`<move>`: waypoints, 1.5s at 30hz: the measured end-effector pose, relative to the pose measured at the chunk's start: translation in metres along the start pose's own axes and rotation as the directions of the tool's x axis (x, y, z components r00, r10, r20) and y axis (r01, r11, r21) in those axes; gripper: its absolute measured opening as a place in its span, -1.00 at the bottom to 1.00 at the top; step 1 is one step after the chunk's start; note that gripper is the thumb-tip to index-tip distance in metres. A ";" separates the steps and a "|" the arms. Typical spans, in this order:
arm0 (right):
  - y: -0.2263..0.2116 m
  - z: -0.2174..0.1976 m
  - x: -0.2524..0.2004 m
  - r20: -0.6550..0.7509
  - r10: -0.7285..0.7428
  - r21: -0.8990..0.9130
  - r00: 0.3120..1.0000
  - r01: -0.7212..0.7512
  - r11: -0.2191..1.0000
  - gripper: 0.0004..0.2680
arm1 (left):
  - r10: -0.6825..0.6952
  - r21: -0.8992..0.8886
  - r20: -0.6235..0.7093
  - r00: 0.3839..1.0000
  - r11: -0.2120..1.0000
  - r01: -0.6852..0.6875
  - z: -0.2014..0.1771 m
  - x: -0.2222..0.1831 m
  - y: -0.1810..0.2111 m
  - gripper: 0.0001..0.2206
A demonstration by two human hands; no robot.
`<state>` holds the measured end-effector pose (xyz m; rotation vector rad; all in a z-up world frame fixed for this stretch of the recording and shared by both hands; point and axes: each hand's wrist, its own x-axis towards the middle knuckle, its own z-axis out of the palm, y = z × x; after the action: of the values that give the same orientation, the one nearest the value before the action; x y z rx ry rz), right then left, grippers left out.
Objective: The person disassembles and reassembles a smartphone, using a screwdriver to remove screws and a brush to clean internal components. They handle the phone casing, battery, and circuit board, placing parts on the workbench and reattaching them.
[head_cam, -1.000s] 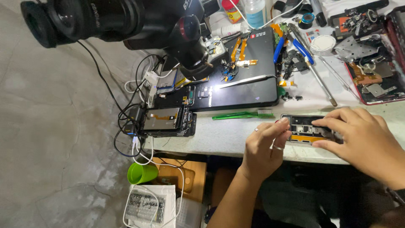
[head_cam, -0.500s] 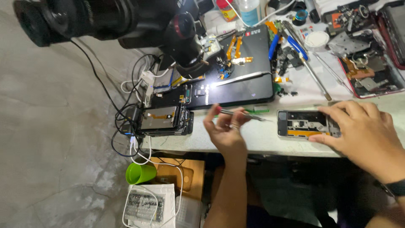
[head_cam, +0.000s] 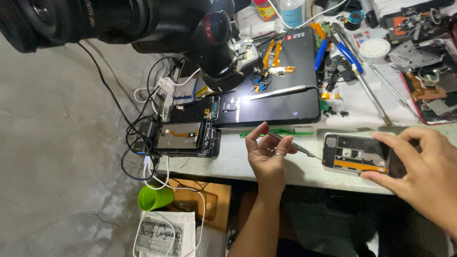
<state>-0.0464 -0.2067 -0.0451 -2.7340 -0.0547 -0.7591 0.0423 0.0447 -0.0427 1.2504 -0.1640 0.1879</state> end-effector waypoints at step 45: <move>0.067 0.036 -0.042 0.121 0.003 0.117 0.993 -0.017 0.993 -0.49 | 0.194 0.348 0.224 0.955 0.899 -0.264 -0.005 0.010 0.018 -0.86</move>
<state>-0.0567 -0.2580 -0.1145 -2.6622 -0.1084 -0.5685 0.0481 0.0550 -0.0253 1.6315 -0.4554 0.3197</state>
